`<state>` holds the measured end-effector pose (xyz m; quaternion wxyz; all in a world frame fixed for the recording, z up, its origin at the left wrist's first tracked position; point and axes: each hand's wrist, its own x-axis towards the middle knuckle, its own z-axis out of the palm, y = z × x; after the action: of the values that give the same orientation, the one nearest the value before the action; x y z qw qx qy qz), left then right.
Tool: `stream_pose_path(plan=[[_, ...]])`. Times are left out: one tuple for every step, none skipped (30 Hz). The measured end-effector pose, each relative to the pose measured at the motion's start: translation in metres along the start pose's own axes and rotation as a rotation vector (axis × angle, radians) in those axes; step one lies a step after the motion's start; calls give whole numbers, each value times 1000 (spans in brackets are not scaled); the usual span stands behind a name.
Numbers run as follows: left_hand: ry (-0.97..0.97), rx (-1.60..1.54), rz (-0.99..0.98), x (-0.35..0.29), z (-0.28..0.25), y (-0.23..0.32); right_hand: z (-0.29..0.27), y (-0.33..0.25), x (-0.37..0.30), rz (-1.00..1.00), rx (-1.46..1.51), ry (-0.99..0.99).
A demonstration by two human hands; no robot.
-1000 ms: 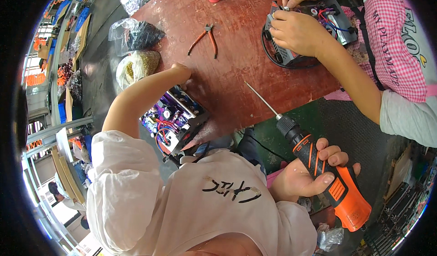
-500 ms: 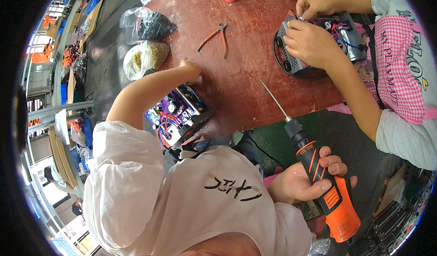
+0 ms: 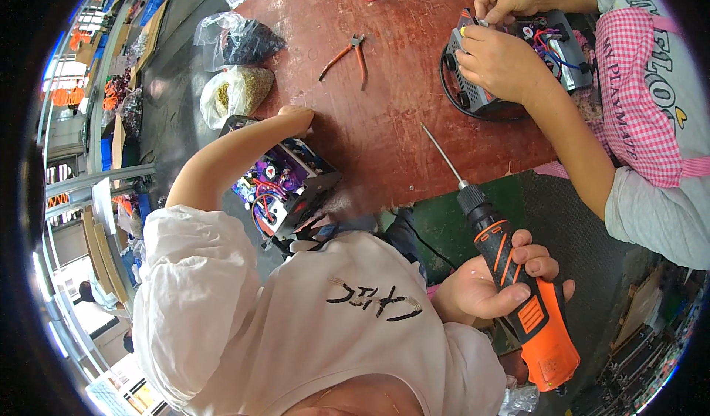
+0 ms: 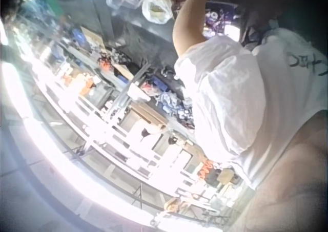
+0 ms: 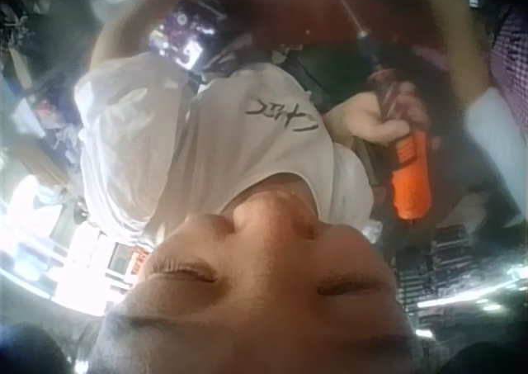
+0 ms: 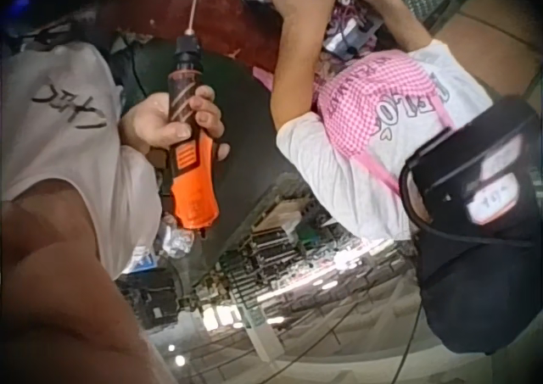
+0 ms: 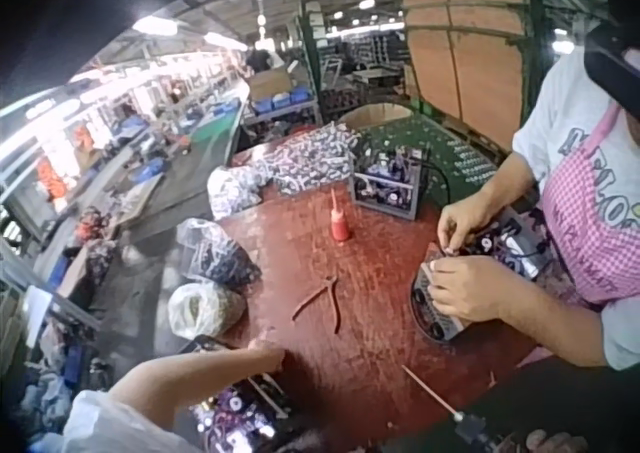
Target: The person uses a cordless screwdriver to fasten screws into the metal casing of an electronic device containing a purple circuit board. They handle the device, reposition it on the workbench, and insert a small component into the assembly.
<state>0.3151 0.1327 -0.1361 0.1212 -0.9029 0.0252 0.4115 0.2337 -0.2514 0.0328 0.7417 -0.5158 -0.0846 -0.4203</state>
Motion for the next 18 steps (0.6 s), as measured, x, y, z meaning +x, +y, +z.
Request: stream_pose_path(plan=[[64, -54, -1, 0, 7, -1, 2, 0, -1, 5, -33, -1], [128, -108, -2, -1, 14, -2, 5, -1, -2, 14, -30, 8], [131, -126, -17, 1, 14, 1, 10, -1, -4, 20, -22, 13], [138, -150, -47, 1, 10, 6, 16, 0, -4, 31, 1, 12], [144, -174, -77, 2, 7, 10, 20, -1, -4, 34, 5, 10], [149, -165, -52, 9, 9, 10, 21, -4, -5, 35, 9, 12], [151, -158, -25, 13, 11, 11, 21, -7, -5, 39, 10, 13], [176, -166, -12, 15, 12, 9, 22, -8, -5, 23, 15, 2], [201, -174, 6, 16, 12, 8, 21, -9, -5, 20, 19, -9], [225, -182, 27, 13, 10, 9, 21, -11, -5, 17, 20, -19], [274, -167, 9, 8, 5, 8, 21, -13, -6, 16, 21, -29], [326, -150, -14, -1, -8, 7, 21, -14, -6, 21, 24, -67], [373, -131, -27, -13, -22, 5, 22, -15, -6, 16, 17, -72], [400, -145, -74, -32, -42, 1, 23, -16, -6, 12, 2, -81], [426, -157, -108, -49, -65, -6, 23, -18, -6, 2, -25, -87], [512, -156, -135, -59, -71, -22, 27, -19, -6, -5, -17, -104], [599, -147, -156, -69, -75, -41, 28, -20, -7, -11, -8, -122], [627, -157, -197, -89, -85, -57, 30, -24, -8, -25, -7, -136]])
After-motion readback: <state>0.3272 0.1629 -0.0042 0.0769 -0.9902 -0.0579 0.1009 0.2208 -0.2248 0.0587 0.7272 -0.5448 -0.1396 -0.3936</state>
